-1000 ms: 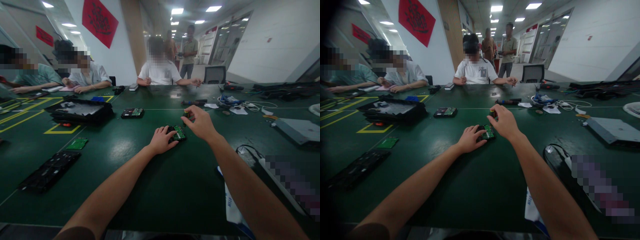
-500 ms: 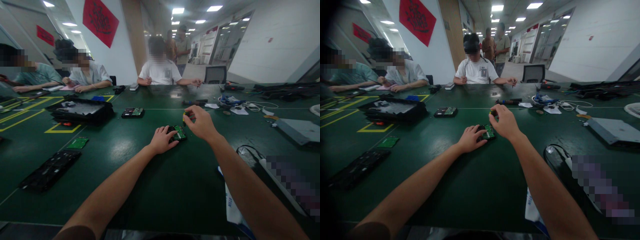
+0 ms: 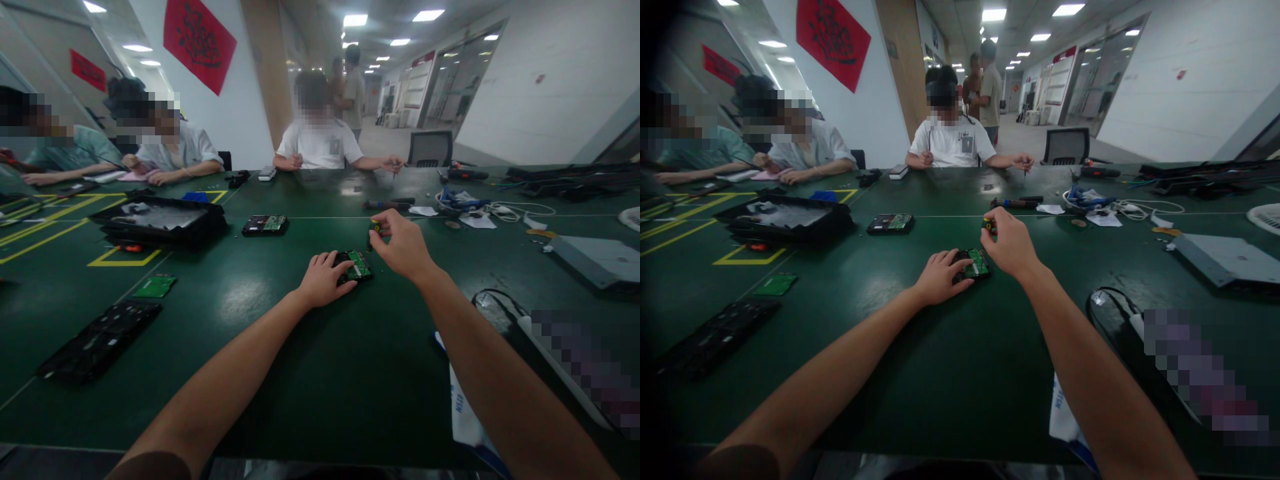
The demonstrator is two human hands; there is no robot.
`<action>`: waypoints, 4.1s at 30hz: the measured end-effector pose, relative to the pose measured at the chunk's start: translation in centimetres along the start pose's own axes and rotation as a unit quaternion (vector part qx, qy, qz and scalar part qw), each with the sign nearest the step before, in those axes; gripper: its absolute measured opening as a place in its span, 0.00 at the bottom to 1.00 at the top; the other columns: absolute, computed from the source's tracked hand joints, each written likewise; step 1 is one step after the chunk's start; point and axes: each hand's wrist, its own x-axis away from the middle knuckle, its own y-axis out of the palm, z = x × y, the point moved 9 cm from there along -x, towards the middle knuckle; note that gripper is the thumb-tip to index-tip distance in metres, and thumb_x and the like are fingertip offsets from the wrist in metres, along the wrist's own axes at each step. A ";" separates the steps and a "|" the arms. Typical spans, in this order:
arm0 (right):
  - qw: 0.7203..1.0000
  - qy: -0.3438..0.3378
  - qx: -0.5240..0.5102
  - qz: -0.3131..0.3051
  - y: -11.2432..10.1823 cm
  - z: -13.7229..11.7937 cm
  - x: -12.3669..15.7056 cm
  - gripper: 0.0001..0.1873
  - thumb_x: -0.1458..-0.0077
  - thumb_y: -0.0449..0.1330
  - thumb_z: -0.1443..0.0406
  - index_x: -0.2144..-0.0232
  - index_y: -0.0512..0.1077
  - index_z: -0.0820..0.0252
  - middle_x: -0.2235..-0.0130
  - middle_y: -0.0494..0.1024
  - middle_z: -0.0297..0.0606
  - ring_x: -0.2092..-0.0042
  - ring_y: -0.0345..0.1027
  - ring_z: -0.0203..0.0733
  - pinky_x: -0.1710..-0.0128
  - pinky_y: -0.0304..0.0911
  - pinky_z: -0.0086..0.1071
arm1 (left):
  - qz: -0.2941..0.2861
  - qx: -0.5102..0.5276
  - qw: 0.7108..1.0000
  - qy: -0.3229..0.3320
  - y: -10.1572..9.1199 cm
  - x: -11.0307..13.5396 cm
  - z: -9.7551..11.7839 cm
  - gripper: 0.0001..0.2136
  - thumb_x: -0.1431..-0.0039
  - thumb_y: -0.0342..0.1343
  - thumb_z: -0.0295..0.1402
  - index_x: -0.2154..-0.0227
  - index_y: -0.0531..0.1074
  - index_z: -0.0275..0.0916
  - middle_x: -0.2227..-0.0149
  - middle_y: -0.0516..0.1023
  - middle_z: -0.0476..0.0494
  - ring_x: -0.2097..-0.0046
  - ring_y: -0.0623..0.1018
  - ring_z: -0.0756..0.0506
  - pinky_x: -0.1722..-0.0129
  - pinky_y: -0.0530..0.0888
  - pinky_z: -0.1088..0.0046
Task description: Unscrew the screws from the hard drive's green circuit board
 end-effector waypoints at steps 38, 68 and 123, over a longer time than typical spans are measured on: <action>1.000 -0.014 0.003 0.000 0.2 -0.1 0.0 0.12 0.41 0.61 0.65 0.54 0.69 0.56 0.55 0.77 0.46 0.57 0.75 0.50 0.58 0.74 0.44 | -0.002 0.012 1.000 -0.004 0.2 0.0 -0.1 0.28 0.32 0.54 0.56 0.34 0.69 0.53 0.30 0.64 0.37 0.32 0.65 0.28 0.35 0.63 0.43; 1.000 0.009 -0.014 -0.016 0.3 0.0 0.1 0.12 0.40 0.62 0.63 0.53 0.70 0.55 0.57 0.80 0.45 0.58 0.77 0.51 0.58 0.75 0.46 | -0.004 -0.002 1.000 -0.010 0.3 -0.1 -0.1 0.30 0.32 0.53 0.57 0.31 0.66 0.53 0.30 0.63 0.36 0.32 0.65 0.27 0.35 0.62 0.44; 0.999 -0.027 0.018 -0.014 0.4 -0.4 0.1 0.13 0.38 0.62 0.61 0.52 0.72 0.54 0.53 0.77 0.46 0.56 0.75 0.51 0.55 0.73 0.47 | 0.000 -0.016 1.000 -0.001 0.2 0.0 0.1 0.29 0.31 0.52 0.57 0.32 0.67 0.53 0.30 0.63 0.34 0.33 0.66 0.27 0.37 0.64 0.44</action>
